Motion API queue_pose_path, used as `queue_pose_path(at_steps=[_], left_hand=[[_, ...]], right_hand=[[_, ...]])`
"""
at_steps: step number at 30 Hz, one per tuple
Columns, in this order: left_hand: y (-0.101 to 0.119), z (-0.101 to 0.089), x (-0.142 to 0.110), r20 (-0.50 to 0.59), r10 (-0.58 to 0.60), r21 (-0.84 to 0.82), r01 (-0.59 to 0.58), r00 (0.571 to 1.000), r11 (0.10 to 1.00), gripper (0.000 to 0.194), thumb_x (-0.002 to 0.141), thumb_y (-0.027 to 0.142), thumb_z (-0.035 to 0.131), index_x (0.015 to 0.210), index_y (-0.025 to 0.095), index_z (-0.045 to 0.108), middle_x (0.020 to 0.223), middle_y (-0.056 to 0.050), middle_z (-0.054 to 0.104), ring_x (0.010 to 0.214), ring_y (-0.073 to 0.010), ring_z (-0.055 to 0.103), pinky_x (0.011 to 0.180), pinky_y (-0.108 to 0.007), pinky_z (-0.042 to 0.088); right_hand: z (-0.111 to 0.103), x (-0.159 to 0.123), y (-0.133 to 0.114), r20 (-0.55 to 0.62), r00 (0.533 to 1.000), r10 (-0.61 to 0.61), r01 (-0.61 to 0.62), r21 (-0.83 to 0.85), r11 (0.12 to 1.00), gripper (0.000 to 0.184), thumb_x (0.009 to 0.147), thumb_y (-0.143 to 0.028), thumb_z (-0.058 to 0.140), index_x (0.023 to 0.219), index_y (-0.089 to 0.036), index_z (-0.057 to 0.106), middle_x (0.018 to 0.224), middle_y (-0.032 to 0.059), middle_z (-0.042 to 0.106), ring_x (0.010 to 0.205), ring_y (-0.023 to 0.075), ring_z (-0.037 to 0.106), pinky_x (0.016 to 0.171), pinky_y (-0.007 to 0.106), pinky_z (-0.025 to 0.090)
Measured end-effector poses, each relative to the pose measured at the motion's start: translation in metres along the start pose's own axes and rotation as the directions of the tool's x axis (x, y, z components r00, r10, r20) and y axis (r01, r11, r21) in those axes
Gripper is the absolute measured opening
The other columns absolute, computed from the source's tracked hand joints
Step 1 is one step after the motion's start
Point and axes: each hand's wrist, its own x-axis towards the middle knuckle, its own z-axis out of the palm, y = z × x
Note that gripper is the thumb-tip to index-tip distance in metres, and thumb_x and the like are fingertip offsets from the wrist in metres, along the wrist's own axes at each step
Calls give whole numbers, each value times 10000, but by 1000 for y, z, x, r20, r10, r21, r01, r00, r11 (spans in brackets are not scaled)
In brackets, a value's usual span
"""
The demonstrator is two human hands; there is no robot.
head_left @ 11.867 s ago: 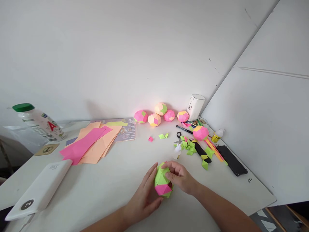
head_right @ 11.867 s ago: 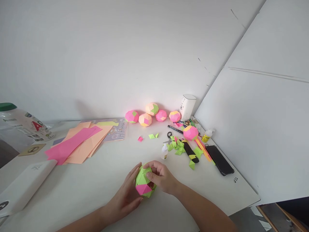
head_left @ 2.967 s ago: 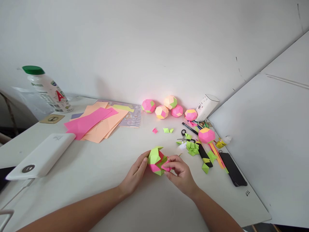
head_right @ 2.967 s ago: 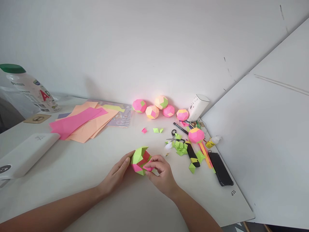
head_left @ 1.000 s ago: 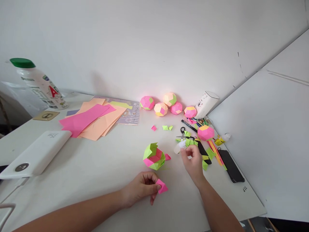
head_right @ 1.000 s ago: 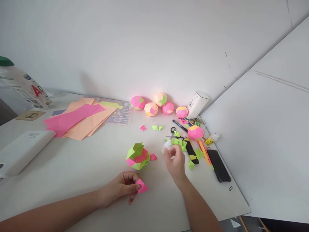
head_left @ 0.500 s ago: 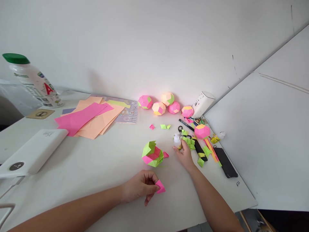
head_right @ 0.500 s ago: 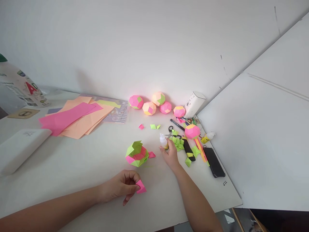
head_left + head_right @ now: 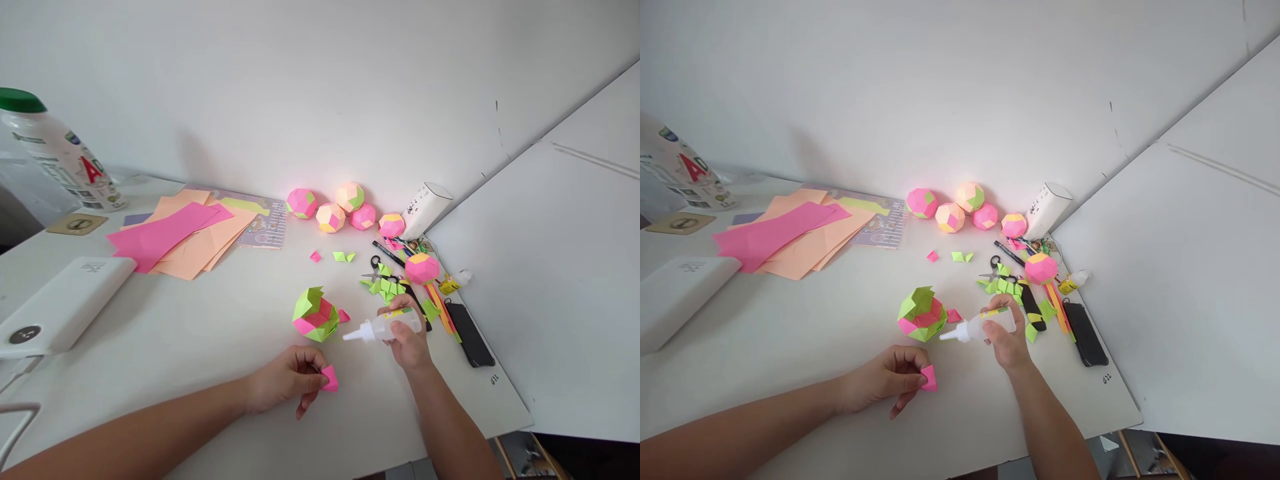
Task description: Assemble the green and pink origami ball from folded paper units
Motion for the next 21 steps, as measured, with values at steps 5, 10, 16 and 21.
queue_pose_path(at_steps=[5,10,16,21], left_hand=[[2,-1,-1,13,7,-31,-7,1000,1000,237,712,347,724,709,141,605,457,61,520,377,-75,464,384,-216,448],[2,-4,-2,34,24,-80,-21,999,997,200,733,314,714,719,144,610,480,58,526,375,-72,467,386,-214,444],[0,-6,-3,58,24,-91,-18,998,996,177,745,296,710,741,138,630,520,45,542,385,-76,486,394,-218,446],[1,-6,-3,67,19,-91,-13,998,996,172,743,292,711,746,135,642,532,43,544,385,-72,486,394,-214,443]], right_hand=[[9,-12,2,115,989,96,-91,-46,995,277,684,-343,759,831,-235,551,673,-35,515,482,77,400,429,200,312],[14,-13,-2,159,975,158,-135,-144,980,241,698,-307,753,820,-238,557,712,-32,492,523,89,409,470,215,346],[16,-12,-2,196,962,188,-139,-240,961,248,706,-309,748,834,-241,548,761,-26,490,566,99,421,507,227,349],[16,-12,-3,188,965,185,-129,-279,952,246,718,-327,736,836,-238,540,768,-25,492,565,99,418,503,227,337]])
